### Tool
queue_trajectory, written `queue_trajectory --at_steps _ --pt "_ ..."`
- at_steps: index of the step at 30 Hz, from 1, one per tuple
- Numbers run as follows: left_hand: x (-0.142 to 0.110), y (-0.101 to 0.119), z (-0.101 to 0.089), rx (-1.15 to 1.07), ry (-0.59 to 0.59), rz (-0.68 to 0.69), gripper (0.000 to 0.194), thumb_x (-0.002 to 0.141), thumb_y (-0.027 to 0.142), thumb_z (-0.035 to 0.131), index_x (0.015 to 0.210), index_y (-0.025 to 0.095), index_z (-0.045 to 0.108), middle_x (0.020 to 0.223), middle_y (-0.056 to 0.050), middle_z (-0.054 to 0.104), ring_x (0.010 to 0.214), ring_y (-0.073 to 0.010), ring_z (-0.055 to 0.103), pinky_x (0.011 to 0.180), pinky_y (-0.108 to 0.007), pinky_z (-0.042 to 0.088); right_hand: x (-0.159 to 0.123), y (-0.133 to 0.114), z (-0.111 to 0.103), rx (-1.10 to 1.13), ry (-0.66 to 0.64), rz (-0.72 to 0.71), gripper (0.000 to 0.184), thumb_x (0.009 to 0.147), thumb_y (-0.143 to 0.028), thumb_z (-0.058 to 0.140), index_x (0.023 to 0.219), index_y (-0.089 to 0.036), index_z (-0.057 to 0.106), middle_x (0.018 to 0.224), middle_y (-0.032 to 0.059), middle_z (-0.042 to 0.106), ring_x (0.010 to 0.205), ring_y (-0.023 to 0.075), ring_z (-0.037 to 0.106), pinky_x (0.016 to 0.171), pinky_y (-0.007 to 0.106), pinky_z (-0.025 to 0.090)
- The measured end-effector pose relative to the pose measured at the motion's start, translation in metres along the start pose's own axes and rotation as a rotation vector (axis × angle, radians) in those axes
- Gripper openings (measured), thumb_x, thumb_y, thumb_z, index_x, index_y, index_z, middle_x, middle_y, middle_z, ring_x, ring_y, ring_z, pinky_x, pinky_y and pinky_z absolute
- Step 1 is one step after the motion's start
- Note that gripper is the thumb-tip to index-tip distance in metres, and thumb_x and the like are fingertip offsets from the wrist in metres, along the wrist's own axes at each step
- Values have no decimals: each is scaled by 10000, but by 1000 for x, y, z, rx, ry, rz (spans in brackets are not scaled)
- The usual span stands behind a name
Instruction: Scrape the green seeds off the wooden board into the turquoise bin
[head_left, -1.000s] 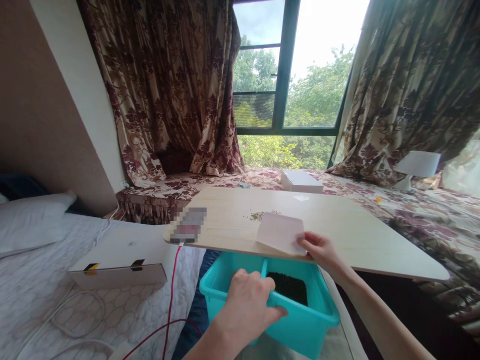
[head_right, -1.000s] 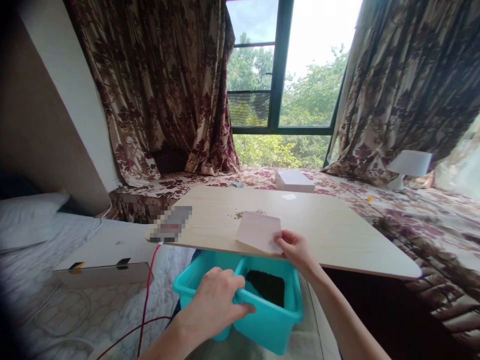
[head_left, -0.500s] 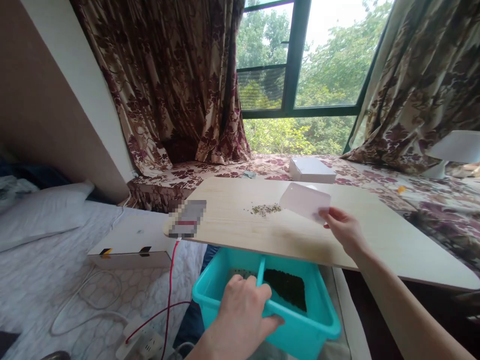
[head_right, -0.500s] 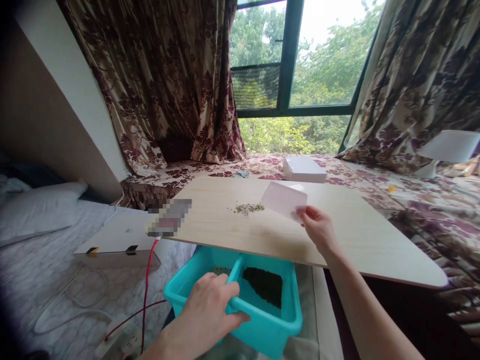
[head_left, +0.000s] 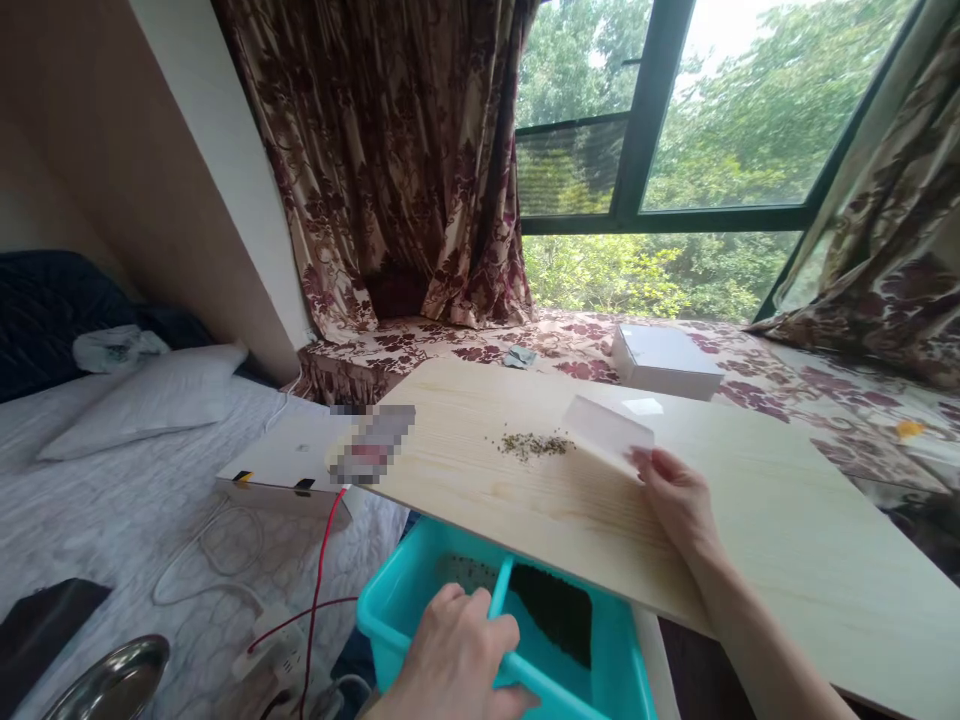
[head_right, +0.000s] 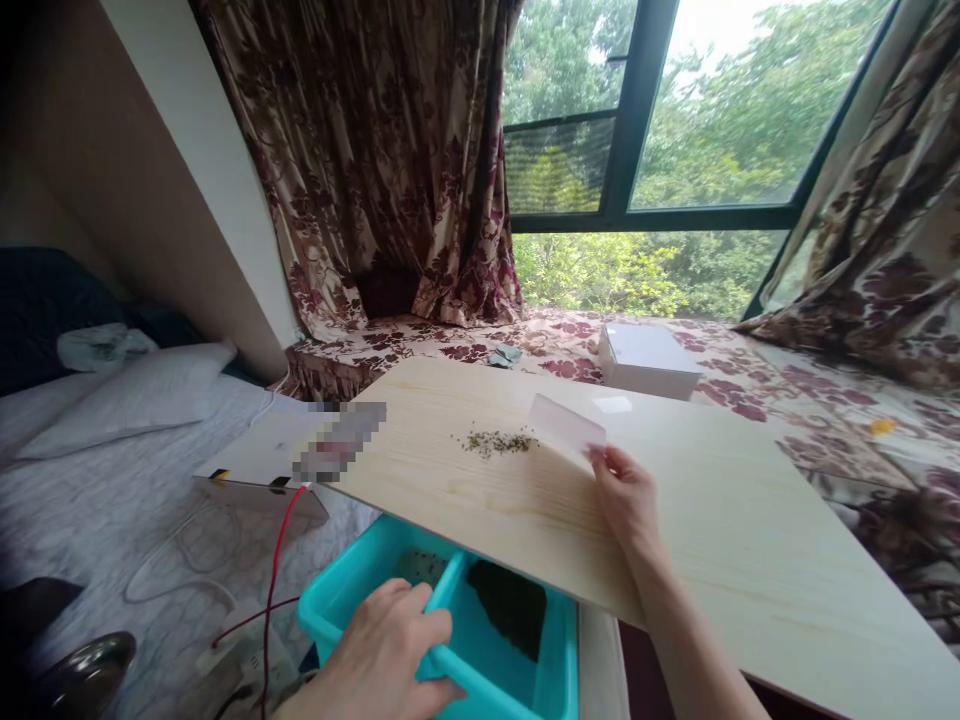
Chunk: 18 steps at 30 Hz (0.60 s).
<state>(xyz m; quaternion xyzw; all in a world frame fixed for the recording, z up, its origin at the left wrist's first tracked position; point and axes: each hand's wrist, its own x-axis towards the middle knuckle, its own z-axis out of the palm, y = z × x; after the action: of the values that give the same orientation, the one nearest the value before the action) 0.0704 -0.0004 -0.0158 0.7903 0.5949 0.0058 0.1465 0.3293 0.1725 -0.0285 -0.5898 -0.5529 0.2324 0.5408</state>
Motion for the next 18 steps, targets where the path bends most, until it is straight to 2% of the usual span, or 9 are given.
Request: queue_trajectory --at_steps 5,11,15,18 --pt "6 6 -11 65 -116 -19 306 718 516 725 798 224 687 819 -50 616 814 -248 573 763 -353 430 -3 -3 -2 45 61 91 354 676 -412 608 878 -153 742 782 76 755 630 199 630 579 277 457" --pt "-1 0 -16 50 -233 -154 253 768 463 678 887 240 704 910 -69 620 815 -271 607 700 -338 442 -3 -5 -3 -26 46 189 348 629 -421 606 842 -175 731 770 62 745 665 214 631 604 288 451" --pt "-7 -15 -21 96 -272 -115 150 831 327 603 897 256 717 861 -70 605 773 -253 601 644 -311 413 -3 -7 -3 -54 67 245 328 612 -408 619 838 -191 718 765 61 735 716 244 645 645 317 472" --pt "-6 -26 -16 118 -304 -47 152 844 258 587 896 272 729 834 -63 606 772 -241 587 652 -310 395 -4 -11 -4 -77 98 265 299 624 -400 626 832 -204 712 744 63 725 739 266 654 652 338 485"
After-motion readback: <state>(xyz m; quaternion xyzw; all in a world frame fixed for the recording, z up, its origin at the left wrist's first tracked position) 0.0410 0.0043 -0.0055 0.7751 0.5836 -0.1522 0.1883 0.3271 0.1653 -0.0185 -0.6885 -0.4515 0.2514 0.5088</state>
